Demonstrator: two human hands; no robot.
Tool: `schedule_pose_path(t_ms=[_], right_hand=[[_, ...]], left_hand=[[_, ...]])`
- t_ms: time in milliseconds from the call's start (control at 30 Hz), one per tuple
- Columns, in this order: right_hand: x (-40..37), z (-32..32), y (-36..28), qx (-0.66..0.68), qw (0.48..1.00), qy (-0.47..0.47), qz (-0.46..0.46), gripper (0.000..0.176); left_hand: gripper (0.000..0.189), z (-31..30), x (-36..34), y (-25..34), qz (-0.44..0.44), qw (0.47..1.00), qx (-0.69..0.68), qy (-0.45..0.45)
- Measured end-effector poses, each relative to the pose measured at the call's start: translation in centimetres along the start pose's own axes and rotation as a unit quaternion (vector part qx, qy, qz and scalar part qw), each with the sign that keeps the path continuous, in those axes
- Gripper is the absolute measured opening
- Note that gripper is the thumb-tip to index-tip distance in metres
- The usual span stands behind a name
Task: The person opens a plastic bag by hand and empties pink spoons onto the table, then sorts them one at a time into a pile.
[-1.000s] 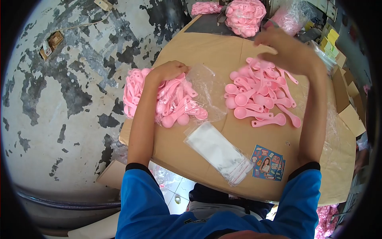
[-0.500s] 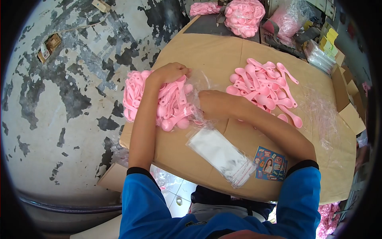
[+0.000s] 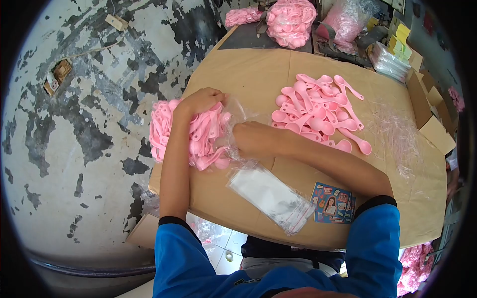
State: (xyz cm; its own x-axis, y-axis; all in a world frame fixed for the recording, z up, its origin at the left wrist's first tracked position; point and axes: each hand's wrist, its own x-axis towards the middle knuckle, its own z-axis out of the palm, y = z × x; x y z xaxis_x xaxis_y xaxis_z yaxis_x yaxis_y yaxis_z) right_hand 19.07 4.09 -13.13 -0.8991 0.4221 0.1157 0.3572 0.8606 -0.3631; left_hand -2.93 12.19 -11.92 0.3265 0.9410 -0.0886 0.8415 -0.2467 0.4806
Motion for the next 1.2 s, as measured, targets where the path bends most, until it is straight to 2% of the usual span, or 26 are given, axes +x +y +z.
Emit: schedule_pose_path(t_ms=[33, 133, 267, 333, 367, 433, 733, 833, 933, 967, 1067, 1133, 1200], right_hand=[[0.1, 0.1, 0.1, -0.010, 1.000, 0.009, -0.015, 0.016], [-0.2, -1.5, -0.8, -0.048, 0.999, -0.021, 0.015, 0.013], [-0.3, -3.3, 0.1, -0.102, 0.993, -0.052, -0.029, 0.020], [-1.3, -5.3, 0.3, -0.089, 0.995, -0.035, -0.042, 0.023], [-1.8, -6.5, 0.3, -0.063, 0.997, -0.034, -0.023, 0.024], [-2.9, -9.1, 0.3, -0.013, 0.999, -0.034, 0.016, 0.027], [-7.8, -15.8, 0.5, -0.062, 0.982, -0.086, 0.156, 0.029], [-9.1, -17.1, 1.2, -0.079, 0.974, -0.036, 0.209, 0.028], [-9.6, -16.7, 3.6, -0.086, 0.963, 0.096, 0.238, 0.027], [-9.1, -16.5, 3.2, -0.084, 0.960, 0.101, 0.248, 0.024], [-6.3, -13.8, 2.6, -0.039, 0.977, -0.017, 0.207, 0.023], [-3.3, -9.6, 2.5, -0.074, 0.978, -0.123, 0.153, 0.027], [-1.8, -4.8, 2.6, -0.002, 0.991, -0.068, 0.117, 0.034]], left_hand=[[0.035, 0.0, -0.2, 0.2, -0.002, 1.000, -0.003, 0.001], [0.037, -0.1, -0.2, 0.3, -0.028, 1.000, 0.008, -0.009], [0.039, -0.1, 0.1, 0.2, -0.049, 0.998, 0.025, -0.009], [0.040, 0.5, 0.8, -1.6, -0.016, 1.000, 0.012, 0.006], [0.040, 0.7, 1.0, -2.3, 0.000, 1.000, 0.005, 0.013], [0.041, 0.1, 0.5, -1.1, -0.026, 0.999, 0.020, -0.002], [0.041, 0.2, 0.1, -0.1, -0.026, 1.000, 0.014, 0.004], [0.042, -0.1, -0.1, 0.3, -0.041, 0.999, 0.017, -0.003], [0.043, -0.2, -0.2, 0.5, -0.048, 0.999, 0.015, -0.010], [0.043, -0.2, -0.1, 0.5, -0.046, 0.999, 0.014, -0.009], [0.044, -0.2, -0.3, 0.5, -0.047, 0.999, 0.023, -0.007], [0.045, -0.1, 0.0, 0.1, -0.050, 0.998, 0.033, -0.001], [0.045, 0.2, 0.5, -0.6, -0.030, 0.999, 0.038, 0.013]])
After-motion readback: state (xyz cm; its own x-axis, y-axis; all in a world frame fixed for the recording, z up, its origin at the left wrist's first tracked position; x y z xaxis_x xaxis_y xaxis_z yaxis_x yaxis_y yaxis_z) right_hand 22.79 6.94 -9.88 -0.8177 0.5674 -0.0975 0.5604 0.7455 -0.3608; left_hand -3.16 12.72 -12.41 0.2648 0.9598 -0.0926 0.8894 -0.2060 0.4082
